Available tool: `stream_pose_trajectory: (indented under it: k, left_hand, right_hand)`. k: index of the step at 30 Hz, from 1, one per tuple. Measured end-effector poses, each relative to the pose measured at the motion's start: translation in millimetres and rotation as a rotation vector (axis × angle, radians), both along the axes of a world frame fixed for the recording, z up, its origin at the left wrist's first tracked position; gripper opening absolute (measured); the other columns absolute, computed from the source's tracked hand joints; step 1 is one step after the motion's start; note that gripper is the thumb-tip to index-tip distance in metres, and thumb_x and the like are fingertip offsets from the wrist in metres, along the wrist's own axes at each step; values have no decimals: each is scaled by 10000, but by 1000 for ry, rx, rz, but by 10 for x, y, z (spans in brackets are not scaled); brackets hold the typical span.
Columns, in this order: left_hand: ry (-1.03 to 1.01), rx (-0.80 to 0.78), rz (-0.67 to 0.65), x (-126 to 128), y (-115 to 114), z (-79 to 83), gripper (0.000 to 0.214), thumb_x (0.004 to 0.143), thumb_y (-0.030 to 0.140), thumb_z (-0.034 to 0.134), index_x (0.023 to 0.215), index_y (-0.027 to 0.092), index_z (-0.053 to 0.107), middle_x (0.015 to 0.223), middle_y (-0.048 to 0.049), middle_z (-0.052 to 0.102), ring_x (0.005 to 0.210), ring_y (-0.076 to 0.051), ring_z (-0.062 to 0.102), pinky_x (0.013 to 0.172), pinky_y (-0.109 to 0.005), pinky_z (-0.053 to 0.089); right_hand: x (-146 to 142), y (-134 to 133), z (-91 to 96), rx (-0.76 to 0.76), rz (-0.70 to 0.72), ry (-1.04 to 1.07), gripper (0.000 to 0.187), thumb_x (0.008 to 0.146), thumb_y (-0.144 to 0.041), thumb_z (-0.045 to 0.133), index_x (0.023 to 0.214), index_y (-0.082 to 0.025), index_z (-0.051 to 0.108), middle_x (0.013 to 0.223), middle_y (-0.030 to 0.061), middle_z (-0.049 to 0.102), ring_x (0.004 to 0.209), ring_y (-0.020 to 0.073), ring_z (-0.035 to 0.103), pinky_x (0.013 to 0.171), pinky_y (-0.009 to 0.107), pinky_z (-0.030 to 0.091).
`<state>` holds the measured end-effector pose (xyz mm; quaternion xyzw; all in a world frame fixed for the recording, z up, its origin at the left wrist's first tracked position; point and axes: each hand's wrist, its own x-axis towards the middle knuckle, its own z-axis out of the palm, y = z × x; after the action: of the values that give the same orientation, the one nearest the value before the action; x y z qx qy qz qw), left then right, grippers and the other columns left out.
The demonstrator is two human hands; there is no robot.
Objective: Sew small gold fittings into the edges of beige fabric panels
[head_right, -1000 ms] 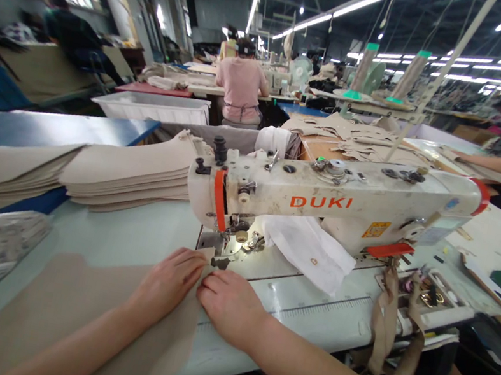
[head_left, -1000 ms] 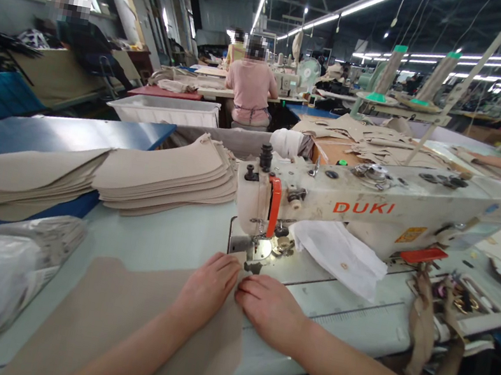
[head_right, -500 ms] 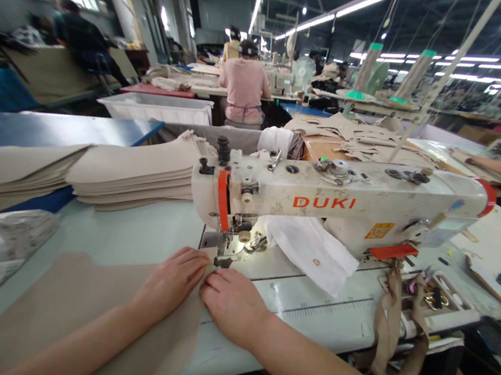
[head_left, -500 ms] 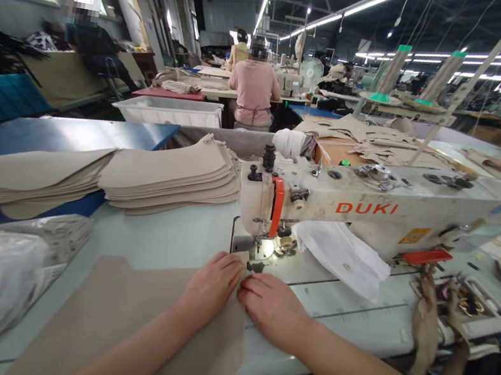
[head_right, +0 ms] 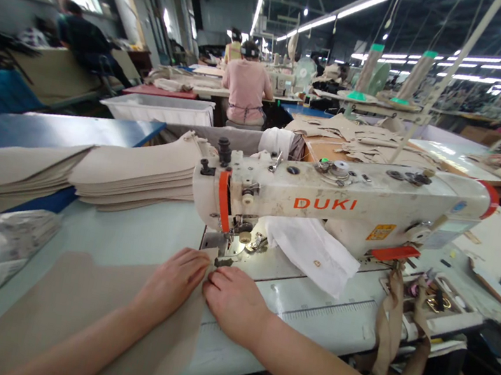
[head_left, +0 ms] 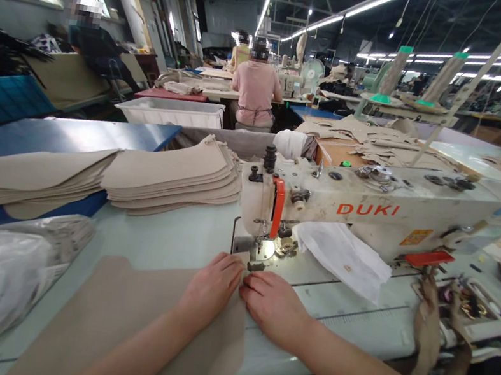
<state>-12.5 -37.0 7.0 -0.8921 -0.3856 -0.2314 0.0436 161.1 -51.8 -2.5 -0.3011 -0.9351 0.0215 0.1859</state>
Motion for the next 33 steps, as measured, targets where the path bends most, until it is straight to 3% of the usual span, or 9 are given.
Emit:
stream_pose_trajectory:
  k: [10, 27, 33]
  left_hand:
    - [56, -18, 8, 0, -4, 17, 220, 910, 105, 439, 775, 186, 593, 803, -40, 627, 797, -189, 566, 756, -341, 486]
    - [-117, -138, 34, -39, -74, 69, 220, 910, 110, 413, 938, 160, 625, 920, -63, 668, 883, -187, 605, 807, -333, 544]
    - [-96, -136, 36, 36, 3, 50, 209, 906, 113, 429, 937, 147, 632, 934, -71, 671, 894, -193, 600, 817, -336, 545]
  right_hand:
    - [6, 10, 23, -5, -5, 9, 128, 890, -174, 525, 961, -134, 623, 976, 77, 639, 977, 210, 545, 889, 339, 448]
    - [-16, 112, 85, 86, -21, -83, 75, 867, -188, 576, 908, -138, 613, 995, 75, 615, 954, 215, 525, 902, 343, 443]
    - [49, 180, 109, 58, -36, -116, 78, 876, -193, 564, 897, -141, 619, 974, 76, 623, 934, 205, 525, 878, 330, 447]
